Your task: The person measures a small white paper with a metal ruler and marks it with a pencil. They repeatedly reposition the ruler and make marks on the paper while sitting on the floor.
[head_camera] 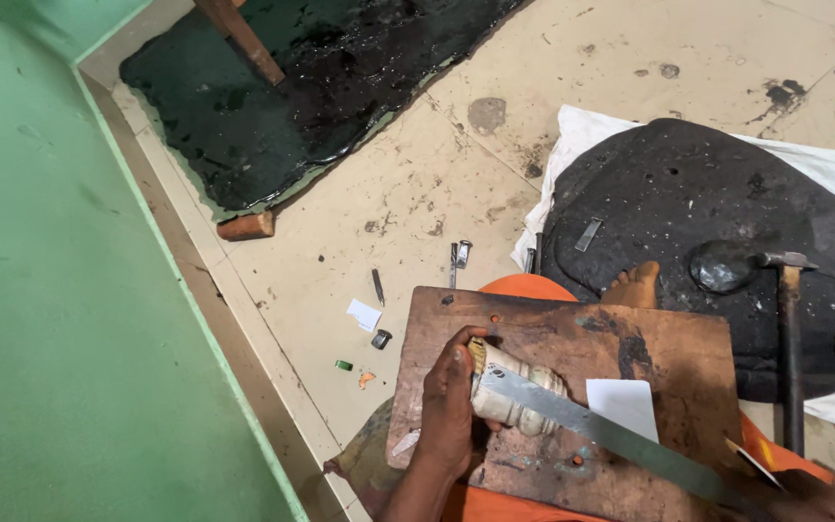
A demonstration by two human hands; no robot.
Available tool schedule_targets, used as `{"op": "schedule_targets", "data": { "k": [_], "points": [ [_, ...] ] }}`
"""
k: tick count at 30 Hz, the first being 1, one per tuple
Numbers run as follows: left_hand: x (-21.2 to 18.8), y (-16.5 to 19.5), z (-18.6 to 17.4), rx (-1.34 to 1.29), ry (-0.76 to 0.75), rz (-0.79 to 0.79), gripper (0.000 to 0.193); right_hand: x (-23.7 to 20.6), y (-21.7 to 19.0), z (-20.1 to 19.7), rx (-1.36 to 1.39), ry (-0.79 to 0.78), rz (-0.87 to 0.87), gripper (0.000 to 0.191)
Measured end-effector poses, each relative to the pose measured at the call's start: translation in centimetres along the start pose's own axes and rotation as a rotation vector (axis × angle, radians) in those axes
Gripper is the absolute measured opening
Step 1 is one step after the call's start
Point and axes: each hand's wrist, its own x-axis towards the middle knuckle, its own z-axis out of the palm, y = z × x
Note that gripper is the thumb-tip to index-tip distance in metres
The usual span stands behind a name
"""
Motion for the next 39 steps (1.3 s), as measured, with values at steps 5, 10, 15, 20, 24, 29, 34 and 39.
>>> {"op": "schedule_targets", "data": {
  "k": [5,10,15,20,24,29,34,39],
  "points": [
    [0.1,-0.2,-0.3,-0.044,-0.050,0.026,0.061,-0.2,0.4,0.1,0.003,-0.010,-0.009,0.041],
    [0.1,-0.2,-0.4,0.022,-0.042,0.026,0.060,-0.6,0.5,0.5,0.004,-0.023,-0.010,0.041],
    [-0.2,0.3,-0.1,0.073,-0.051,0.039,0.060,-0.9,0.7,0.8,-0.001,-0.039,-0.016,0.042],
    [-0.4,0.8,0.3,0.136,-0.036,0.030,0.058,-1.2,0.8,1.1,-0.006,-0.046,-0.020,0.042],
    [-0.4,0.8,0.4,0.132,-0.042,0.017,0.057,-1.6,0.8,1.2,-0.002,-0.048,-0.032,0.043],
    [-0.4,0.5,0.2,0.162,-0.023,-0.008,0.054,-2.2,0.6,0.7,-0.006,-0.045,-0.068,0.043],
    [-0.2,0.3,0.1,0.165,-0.038,-0.039,0.053,-2.3,1.3,0.9,-0.007,0.002,-0.185,0.044],
    [-0.1,0.4,0.2,0.180,-0.043,-0.035,0.055,-1.9,2.3,1.7,0.012,0.182,-0.431,0.046]
  ]
}}
